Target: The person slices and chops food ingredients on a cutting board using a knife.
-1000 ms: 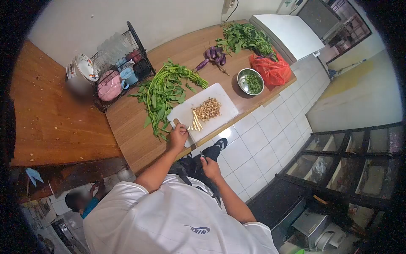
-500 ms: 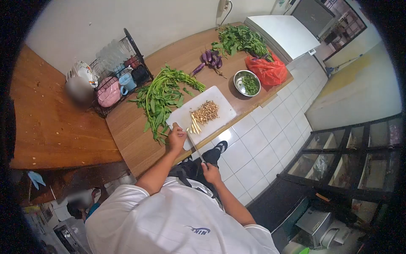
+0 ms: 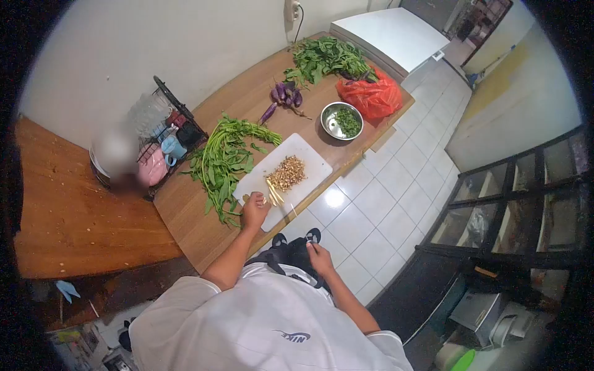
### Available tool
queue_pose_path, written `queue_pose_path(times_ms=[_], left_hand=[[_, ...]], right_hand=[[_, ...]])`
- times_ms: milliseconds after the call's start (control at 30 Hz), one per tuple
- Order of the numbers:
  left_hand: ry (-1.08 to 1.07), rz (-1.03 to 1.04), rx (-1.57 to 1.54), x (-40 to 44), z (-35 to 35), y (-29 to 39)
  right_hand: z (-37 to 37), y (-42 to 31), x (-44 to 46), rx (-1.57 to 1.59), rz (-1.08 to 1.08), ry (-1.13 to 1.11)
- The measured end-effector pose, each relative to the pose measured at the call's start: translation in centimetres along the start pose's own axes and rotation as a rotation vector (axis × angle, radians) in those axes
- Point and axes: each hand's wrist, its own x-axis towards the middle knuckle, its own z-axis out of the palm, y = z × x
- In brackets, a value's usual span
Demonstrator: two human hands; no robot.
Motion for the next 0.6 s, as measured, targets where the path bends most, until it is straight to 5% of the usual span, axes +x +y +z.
queue_pose_path(times_ms=[600], left_hand=[[-0.078, 0.064, 0.409, 0.9, 3.1, 1.6]], right_hand=[[-7.5, -1.3, 2.6, -0.078, -0.009, -0.012]])
